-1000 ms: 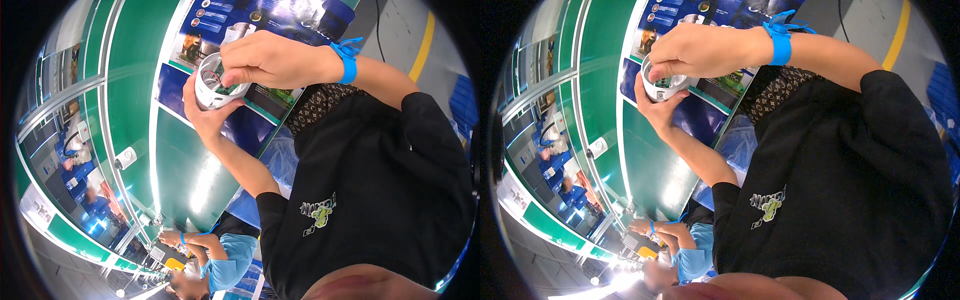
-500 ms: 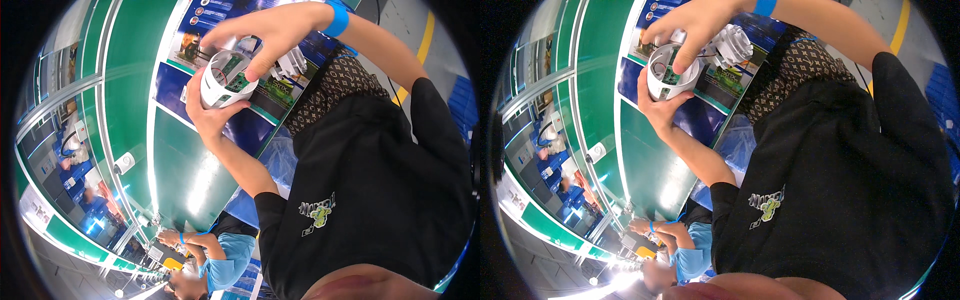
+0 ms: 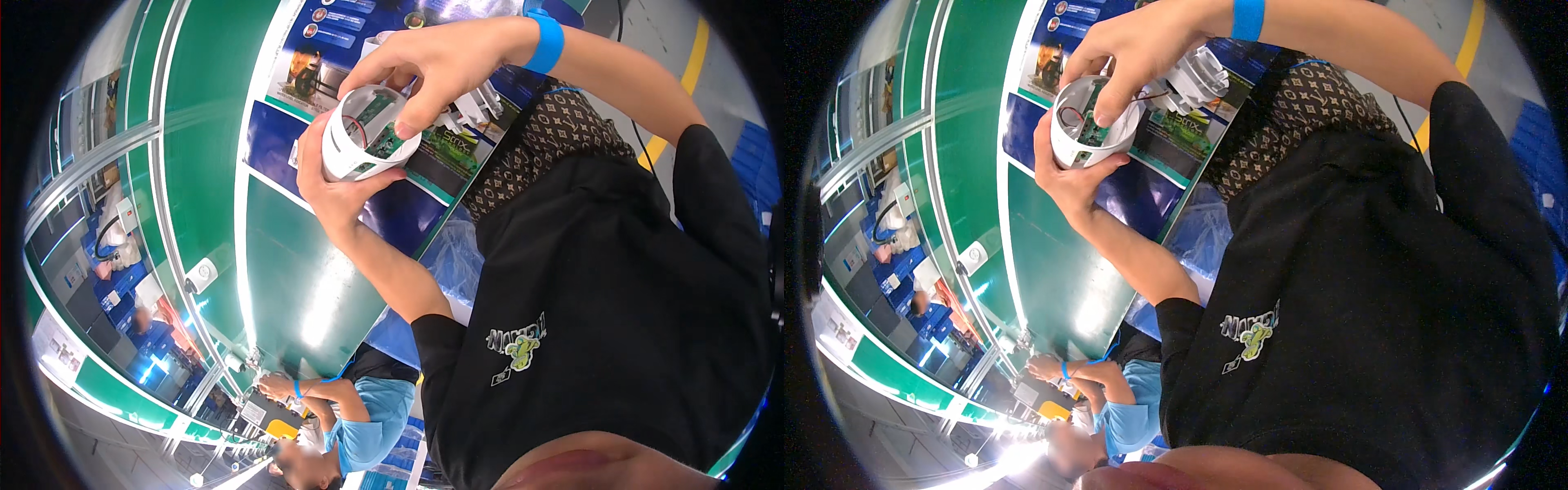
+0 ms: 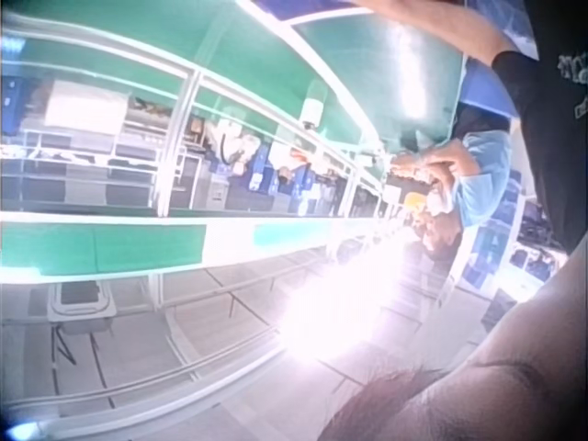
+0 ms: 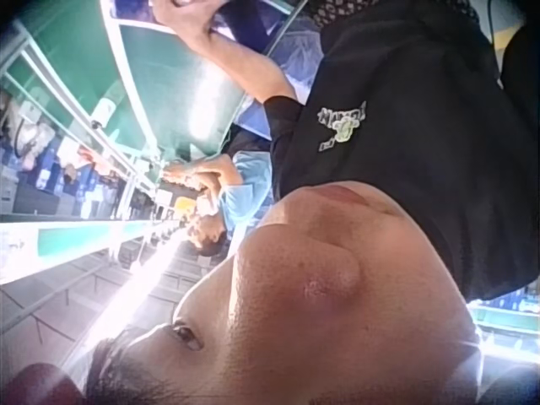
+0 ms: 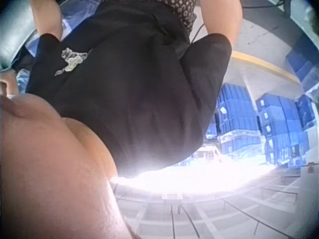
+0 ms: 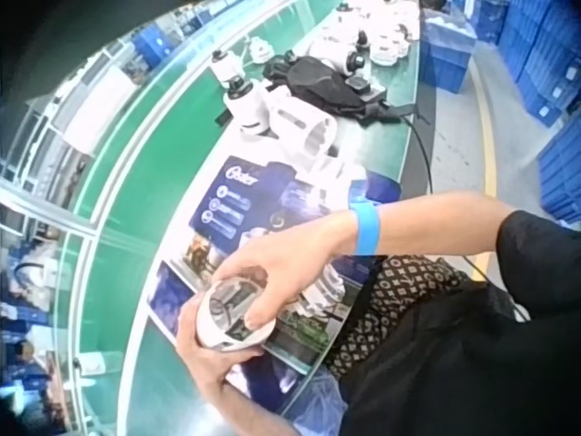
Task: Assembling parts of security cameras on an assembly line workstation.
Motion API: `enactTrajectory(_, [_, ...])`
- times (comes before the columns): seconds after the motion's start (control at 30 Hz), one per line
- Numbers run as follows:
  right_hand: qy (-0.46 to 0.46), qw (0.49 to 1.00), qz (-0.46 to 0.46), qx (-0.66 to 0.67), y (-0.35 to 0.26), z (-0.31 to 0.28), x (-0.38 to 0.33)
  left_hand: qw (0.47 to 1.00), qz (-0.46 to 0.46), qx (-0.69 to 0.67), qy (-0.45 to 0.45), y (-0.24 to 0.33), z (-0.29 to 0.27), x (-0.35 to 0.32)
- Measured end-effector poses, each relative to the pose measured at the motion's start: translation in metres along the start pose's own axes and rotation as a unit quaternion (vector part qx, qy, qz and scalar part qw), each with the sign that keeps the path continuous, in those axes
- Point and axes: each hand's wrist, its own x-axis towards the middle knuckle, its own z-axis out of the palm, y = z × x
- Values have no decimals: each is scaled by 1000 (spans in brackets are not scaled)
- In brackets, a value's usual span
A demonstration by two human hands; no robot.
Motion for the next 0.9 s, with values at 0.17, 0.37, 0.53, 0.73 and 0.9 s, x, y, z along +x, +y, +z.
enactTrajectory(0.17, [24,999,11,34,-7,5,0,1000,0,6,-3,1,0,1])
enactTrajectory(0.37, [42,999,2,19,-8,8,1,1000,-10,16,-9,3,-2,1])
enactTrajectory(0.53, [50,999,2,13,-6,10,4,1000,-17,11,-6,6,0,1])
enactTrajectory(0.73, [85,996,27,4,-7,13,5,998,16,57,-16,8,2,4])
enactTrajectory(0.9, [105,992,44,-46,-7,13,11,998,8,58,-8,7,2,3])
